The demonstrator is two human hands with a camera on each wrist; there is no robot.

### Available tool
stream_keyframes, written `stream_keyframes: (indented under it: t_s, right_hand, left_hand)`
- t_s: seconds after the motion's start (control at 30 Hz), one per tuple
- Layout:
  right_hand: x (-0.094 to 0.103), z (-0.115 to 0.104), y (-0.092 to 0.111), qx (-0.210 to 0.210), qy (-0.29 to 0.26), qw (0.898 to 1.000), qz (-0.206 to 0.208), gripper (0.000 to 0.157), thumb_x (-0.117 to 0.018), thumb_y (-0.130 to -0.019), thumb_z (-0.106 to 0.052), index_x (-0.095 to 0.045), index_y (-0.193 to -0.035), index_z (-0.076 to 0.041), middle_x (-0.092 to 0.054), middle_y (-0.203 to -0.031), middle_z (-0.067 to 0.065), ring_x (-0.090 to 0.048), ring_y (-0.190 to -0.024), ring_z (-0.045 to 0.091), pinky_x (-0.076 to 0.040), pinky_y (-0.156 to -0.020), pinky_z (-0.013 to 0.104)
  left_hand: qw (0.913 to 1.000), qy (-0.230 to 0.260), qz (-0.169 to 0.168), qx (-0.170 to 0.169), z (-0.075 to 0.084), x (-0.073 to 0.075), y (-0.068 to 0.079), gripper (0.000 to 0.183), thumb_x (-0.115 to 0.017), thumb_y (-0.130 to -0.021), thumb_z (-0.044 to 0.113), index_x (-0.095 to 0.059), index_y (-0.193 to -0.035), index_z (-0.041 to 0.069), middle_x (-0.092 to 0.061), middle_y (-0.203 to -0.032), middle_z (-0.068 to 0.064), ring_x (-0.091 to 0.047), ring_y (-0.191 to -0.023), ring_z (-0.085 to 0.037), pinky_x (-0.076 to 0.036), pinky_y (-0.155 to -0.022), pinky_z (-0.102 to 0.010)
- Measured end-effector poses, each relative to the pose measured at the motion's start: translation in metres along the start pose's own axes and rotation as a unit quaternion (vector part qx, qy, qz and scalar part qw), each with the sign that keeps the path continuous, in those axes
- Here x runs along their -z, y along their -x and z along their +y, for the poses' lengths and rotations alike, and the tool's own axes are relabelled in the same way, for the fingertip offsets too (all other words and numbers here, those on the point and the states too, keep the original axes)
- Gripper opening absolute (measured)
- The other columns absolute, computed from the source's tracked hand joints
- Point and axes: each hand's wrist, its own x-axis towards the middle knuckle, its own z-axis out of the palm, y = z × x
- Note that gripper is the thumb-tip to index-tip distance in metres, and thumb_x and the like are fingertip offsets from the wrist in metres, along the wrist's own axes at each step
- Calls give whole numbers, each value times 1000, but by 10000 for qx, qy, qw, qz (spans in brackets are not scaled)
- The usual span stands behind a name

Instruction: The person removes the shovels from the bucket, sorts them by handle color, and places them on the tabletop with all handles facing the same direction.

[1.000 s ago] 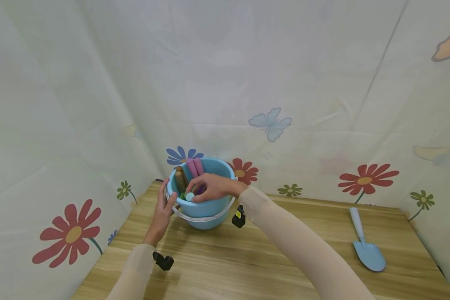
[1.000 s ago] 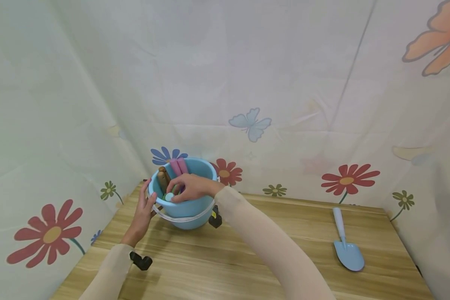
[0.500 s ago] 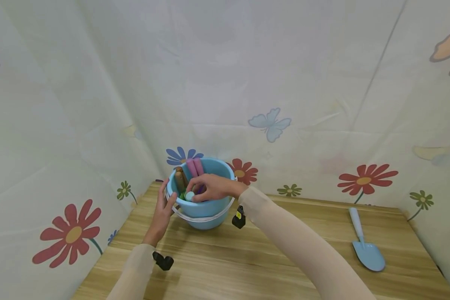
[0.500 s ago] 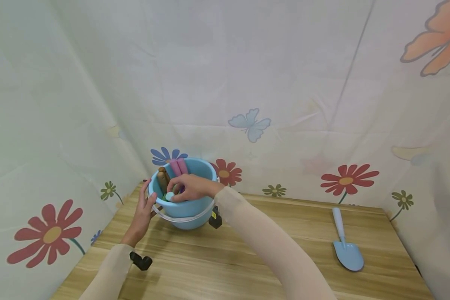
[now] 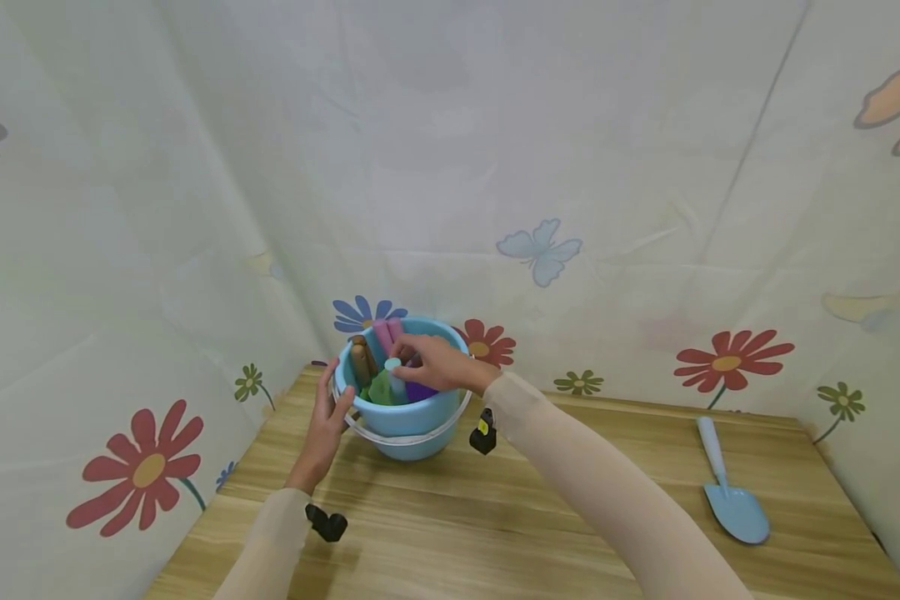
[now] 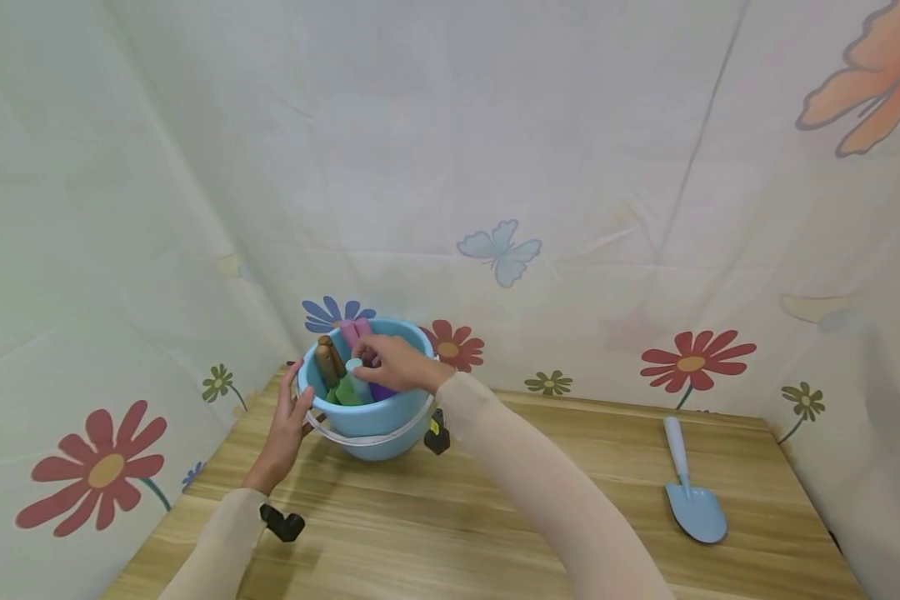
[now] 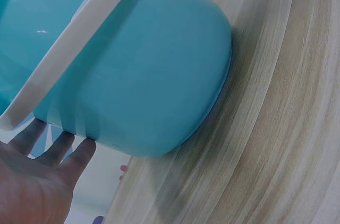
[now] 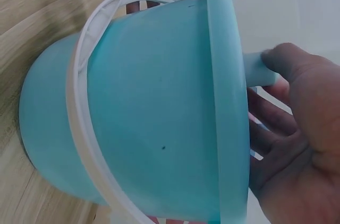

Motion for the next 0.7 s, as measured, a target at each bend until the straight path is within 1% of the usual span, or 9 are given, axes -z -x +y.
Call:
stream_keyframes:
  t_s: [0.17,0.27,0.43,0.53,0.7]
  right_hand:
    - [5,-1,2,13,105,9992,380,21,-65,-103,-24,-64,-118,-8,-72,-113,4,-66,-107,16,-53,-94,27]
    - [9,-4,3,-19,103,9987,501,22,-65,-103,-25,-65,-118,-9,-72,-114,5,-66,-107,17,-54,-94,27]
    - [18,-7,6,-171,31,9978,642,23,-66,-103,-28,-63,-119,-12,-71,-116,4,-67,-108,17,-55,-93,29]
    - [25,-8,7,-157,-24,9972,730,22,-65,-103,-27,-63,-120,-12,-71,-115,3,-66,-107,16,-55,-94,29]
    - [39,-12,9,-99,-128,9956,923,25,-66,-103,-26,-63,-121,-10,-70,-115,4,-67,-106,20,-56,-91,30]
  left_hand:
    - [10000,8,14,7,-1,0,0,61,-44,-111,38,-13,-163,37,-10,-169,-8,-26,-148,-37,-33,-111,-68]
    - [10000,-29,0,7,-1,0,0,60,-44,-111,37,-13,-163,38,-10,-170,-7,-25,-149,-37,-32,-111,-69]
    - [10000,-51,3,29,-2,1,0,61,-45,-111,39,-13,-163,39,-9,-170,-5,-23,-150,-37,-31,-112,-68]
    - [10000,-7,-1,66,-2,1,0,63,-45,-110,40,-12,-163,38,-7,-170,-5,-22,-151,-36,-31,-112,-67]
    - [10000,44,-17,68,0,1,0,64,-45,-110,38,-11,-164,37,-5,-171,-5,-19,-152,-37,-30,-113,-67]
